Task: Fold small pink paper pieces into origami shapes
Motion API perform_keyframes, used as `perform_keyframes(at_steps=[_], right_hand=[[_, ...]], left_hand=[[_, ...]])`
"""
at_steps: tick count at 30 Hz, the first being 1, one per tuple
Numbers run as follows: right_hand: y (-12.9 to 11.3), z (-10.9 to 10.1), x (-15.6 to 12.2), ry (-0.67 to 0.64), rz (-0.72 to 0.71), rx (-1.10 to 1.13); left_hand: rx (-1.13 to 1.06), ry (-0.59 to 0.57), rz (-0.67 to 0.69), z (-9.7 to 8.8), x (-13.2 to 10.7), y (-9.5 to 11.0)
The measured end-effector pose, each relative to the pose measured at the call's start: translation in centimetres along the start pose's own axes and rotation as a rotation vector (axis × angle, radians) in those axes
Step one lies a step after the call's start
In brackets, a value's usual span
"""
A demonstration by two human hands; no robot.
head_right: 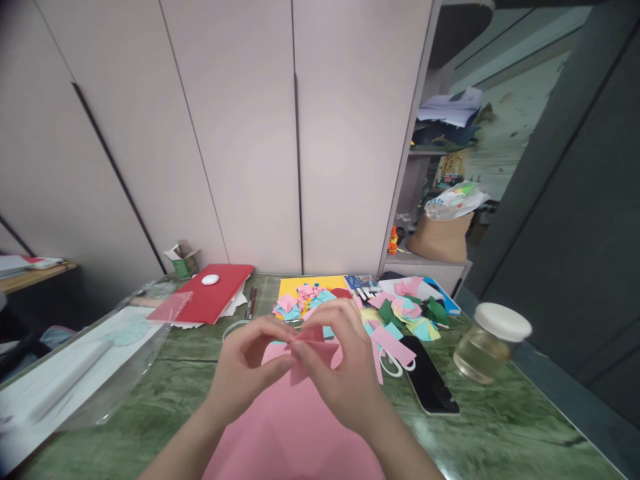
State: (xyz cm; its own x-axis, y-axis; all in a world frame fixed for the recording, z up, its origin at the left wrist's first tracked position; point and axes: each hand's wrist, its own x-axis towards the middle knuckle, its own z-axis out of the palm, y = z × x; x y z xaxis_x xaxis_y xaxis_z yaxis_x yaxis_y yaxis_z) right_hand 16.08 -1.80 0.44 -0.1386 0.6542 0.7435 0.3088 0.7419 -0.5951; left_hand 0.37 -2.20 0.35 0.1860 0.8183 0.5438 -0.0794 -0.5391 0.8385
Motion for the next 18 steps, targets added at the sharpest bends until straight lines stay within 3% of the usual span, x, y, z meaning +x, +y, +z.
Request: perform_keyframes(at_steps=[3, 8, 18], right_hand=[[0.06, 0.0, 0.06, 0.02, 0.043, -0.027], [0.06, -0.29, 0.44, -0.126, 0.3, 0.197], [-0.15, 0.17, 0.42, -0.09, 0.359, 0.256]], left_hand=[[-0.058, 0.018, -0.047, -0.01, 0.11, 0.1], [-0.056, 0.045, -0.077, -0.32, 0.32, 0.1], [0.102, 0.134, 0.008, -0.05, 0.04, -0.18]])
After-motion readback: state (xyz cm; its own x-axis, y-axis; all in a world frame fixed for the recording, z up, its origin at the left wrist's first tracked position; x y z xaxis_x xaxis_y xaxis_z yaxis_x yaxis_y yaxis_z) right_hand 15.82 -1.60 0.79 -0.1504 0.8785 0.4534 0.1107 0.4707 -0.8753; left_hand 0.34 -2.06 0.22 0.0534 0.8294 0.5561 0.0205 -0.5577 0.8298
